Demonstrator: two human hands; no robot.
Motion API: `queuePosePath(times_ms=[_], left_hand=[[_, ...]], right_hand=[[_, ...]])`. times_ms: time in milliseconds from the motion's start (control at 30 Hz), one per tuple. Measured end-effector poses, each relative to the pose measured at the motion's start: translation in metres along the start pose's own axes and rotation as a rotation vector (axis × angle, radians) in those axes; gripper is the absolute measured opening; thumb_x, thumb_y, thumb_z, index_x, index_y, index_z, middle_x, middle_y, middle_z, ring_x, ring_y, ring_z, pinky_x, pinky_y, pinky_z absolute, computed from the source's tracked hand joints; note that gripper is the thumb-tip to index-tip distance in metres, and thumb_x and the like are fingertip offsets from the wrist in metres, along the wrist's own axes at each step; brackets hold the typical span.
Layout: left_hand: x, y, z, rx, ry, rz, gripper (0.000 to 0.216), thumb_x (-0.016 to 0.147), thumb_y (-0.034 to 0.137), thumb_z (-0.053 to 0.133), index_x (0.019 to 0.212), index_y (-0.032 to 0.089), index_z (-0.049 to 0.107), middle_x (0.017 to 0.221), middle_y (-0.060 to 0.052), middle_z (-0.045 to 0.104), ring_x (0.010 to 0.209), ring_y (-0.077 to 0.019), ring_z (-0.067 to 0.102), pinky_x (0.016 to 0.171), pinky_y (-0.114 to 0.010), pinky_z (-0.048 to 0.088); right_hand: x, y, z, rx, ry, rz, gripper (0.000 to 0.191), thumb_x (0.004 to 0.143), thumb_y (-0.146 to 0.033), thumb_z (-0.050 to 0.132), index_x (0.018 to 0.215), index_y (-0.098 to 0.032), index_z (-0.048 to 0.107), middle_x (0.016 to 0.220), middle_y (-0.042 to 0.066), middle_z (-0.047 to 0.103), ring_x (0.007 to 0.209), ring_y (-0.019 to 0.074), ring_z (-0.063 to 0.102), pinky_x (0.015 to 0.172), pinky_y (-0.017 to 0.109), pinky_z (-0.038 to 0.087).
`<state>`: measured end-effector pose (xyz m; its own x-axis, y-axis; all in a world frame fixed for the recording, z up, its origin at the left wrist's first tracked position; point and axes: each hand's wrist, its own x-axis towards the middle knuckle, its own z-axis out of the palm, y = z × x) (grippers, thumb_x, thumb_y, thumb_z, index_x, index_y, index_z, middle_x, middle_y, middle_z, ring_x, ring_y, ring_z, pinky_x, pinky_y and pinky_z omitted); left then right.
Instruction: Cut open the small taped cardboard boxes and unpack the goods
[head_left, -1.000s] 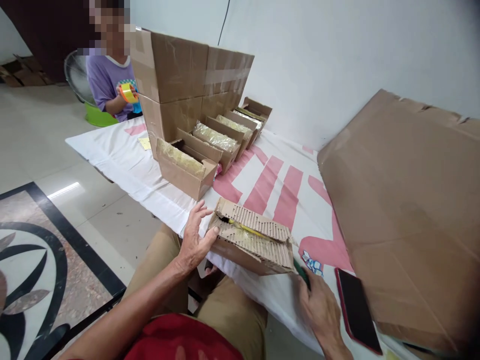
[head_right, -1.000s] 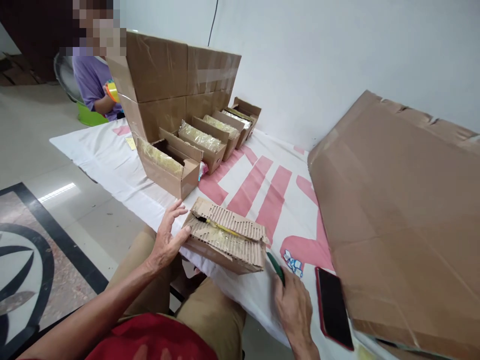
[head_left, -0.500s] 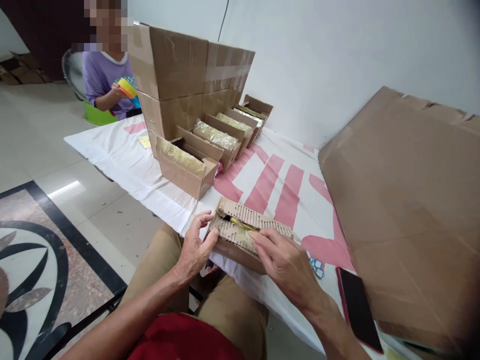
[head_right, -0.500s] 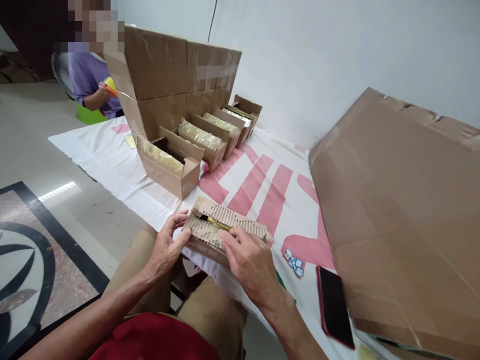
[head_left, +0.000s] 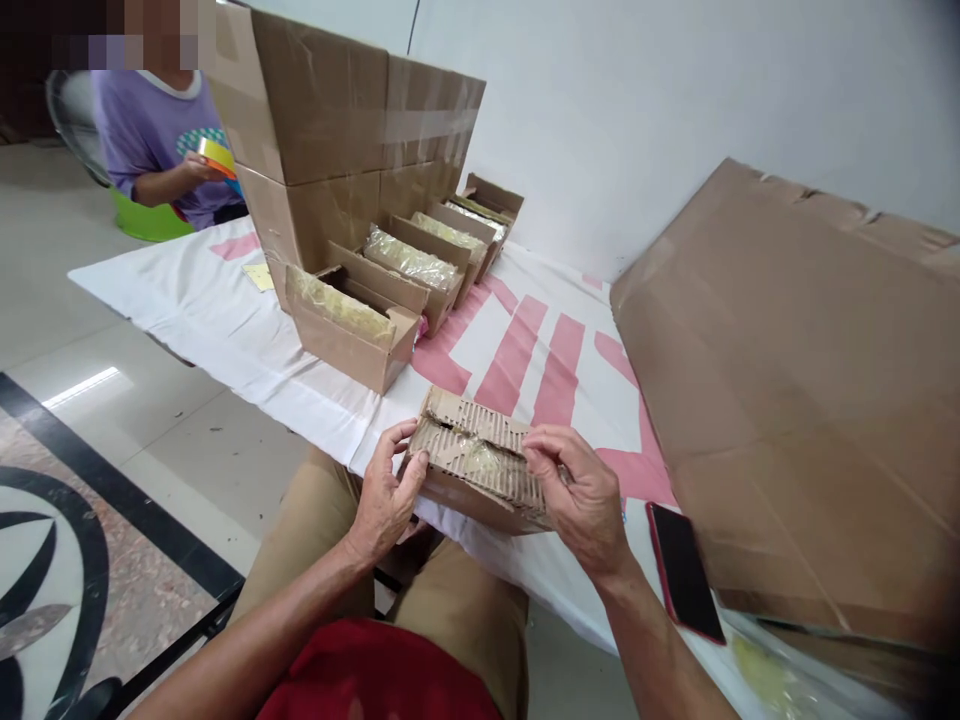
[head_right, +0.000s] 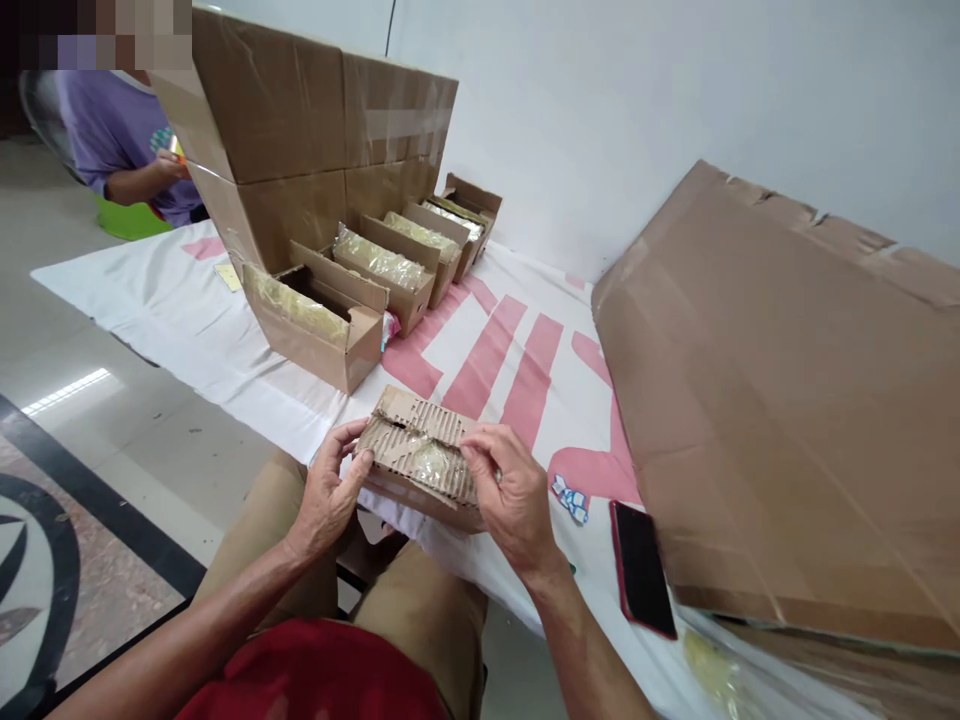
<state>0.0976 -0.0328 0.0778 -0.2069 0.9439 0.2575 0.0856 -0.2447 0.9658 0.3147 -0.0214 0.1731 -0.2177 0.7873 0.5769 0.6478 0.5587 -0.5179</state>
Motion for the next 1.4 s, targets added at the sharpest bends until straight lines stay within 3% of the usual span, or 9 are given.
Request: queuePosePath(times_ms=[167, 300, 433, 667, 867, 967, 1100, 1200, 1400], left_hand=[[-0.002, 0.004, 0.0, 0.007, -0.007, 0.002, 0.036, 0.1, 0.038, 0.056, 0.131, 0.02, 0.059, 0.132, -0.011, 0.067, 0.119, -0.0232, 0.064, 0.106, -0.041, 0.05], [-0.003, 0.002, 0.0, -0.026, -0.021, -0.022, 0.039, 0.1, 0.04, 0.055, 0.134, 0.021, 0.057, 0.133, -0.012, 0.066, 0.12, -0.0236, 0.062, 0.106, -0.042, 0.049], [-0.005, 0.0, 0.003, -0.054, -0.03, -0.035, 0.041, 0.101, 0.04, 0.053, 0.137, 0.021, 0.054, 0.137, -0.012, 0.062, 0.123, -0.024, 0.061, 0.108, -0.043, 0.048], [-0.011, -0.005, 0.003, -0.117, -0.066, -0.053, 0.047, 0.101, 0.043, 0.054, 0.143, 0.022, 0.051, 0.145, -0.013, 0.058, 0.134, -0.0255, 0.056, 0.115, -0.044, 0.045], [-0.008, -0.01, 0.004, -0.087, -0.083, 0.016, 0.047, 0.098, 0.04, 0.061, 0.141, 0.023, 0.054, 0.145, -0.014, 0.058, 0.137, -0.0271, 0.055, 0.119, -0.046, 0.042], [-0.002, -0.008, 0.0, -0.028, -0.066, 0.099, 0.04, 0.097, 0.037, 0.062, 0.134, 0.023, 0.059, 0.147, -0.015, 0.058, 0.14, -0.0278, 0.054, 0.119, -0.048, 0.041], [0.013, 0.0, -0.01, 0.055, -0.133, 0.184, 0.021, 0.089, 0.033, 0.07, 0.107, 0.022, 0.067, 0.144, -0.015, 0.062, 0.137, -0.0305, 0.057, 0.117, -0.052, 0.042], [0.022, 0.006, -0.014, 0.093, -0.199, 0.176, 0.01, 0.087, 0.03, 0.069, 0.085, 0.022, 0.063, 0.139, -0.015, 0.066, 0.136, -0.0314, 0.058, 0.116, -0.054, 0.042], [0.02, 0.012, -0.008, 0.099, -0.156, 0.223, 0.005, 0.09, 0.025, 0.064, 0.086, 0.023, 0.062, 0.141, -0.013, 0.066, 0.141, -0.0304, 0.054, 0.118, -0.055, 0.04]], right_hand=[[-0.01, -0.008, 0.002, -0.324, -0.247, -0.076, 0.019, 0.104, -0.02, 0.052, 0.103, -0.021, 0.071, 0.096, 0.005, 0.076, 0.088, 0.022, 0.068, 0.078, 0.034, 0.05], [-0.013, -0.008, 0.013, -0.632, -0.295, -0.112, 0.022, 0.104, -0.019, 0.049, 0.108, -0.018, 0.071, 0.101, 0.008, 0.077, 0.091, 0.0258, 0.064, 0.082, 0.038, 0.045], [-0.013, -0.009, 0.021, -0.706, -0.314, -0.084, 0.029, 0.105, -0.022, 0.046, 0.127, -0.016, 0.064, 0.121, 0.014, 0.074, 0.104, 0.0283, 0.061, 0.087, 0.042, 0.042], [-0.003, -0.003, 0.015, -0.57, -0.382, 0.031, 0.035, 0.098, -0.029, 0.06, 0.13, -0.016, 0.064, 0.117, 0.015, 0.072, 0.107, 0.0339, 0.059, 0.088, 0.047, 0.044], [0.01, 0.005, 0.004, -0.173, -0.387, 0.144, 0.012, 0.085, -0.028, 0.07, 0.096, -0.024, 0.067, 0.105, 0.005, 0.073, 0.102, 0.0278, 0.065, 0.089, 0.042, 0.048], [0.011, 0.004, 0.002, 0.025, -0.375, 0.172, 0.01, 0.085, -0.027, 0.068, 0.092, -0.023, 0.063, 0.097, 0.003, 0.073, 0.094, 0.0231, 0.067, 0.084, 0.036, 0.051], [0.013, 0.003, -0.003, 0.122, -0.443, 0.208, 0.012, 0.085, -0.028, 0.069, 0.095, -0.022, 0.066, 0.091, 0.0, 0.074, 0.083, 0.0194, 0.067, 0.078, 0.032, 0.051], [0.017, 0.005, -0.014, 0.046, -0.554, 0.188, 0.015, 0.085, -0.029, 0.072, 0.098, -0.023, 0.07, 0.091, 0.001, 0.076, 0.082, 0.0194, 0.067, 0.08, 0.033, 0.051], [0.019, 0.016, -0.035, -0.083, -0.653, 0.14, 0.054, 0.082, -0.025, 0.074, 0.135, -0.024, 0.064, 0.119, 0.008, 0.073, 0.113, 0.0258, 0.066, 0.097, 0.042, 0.052]])
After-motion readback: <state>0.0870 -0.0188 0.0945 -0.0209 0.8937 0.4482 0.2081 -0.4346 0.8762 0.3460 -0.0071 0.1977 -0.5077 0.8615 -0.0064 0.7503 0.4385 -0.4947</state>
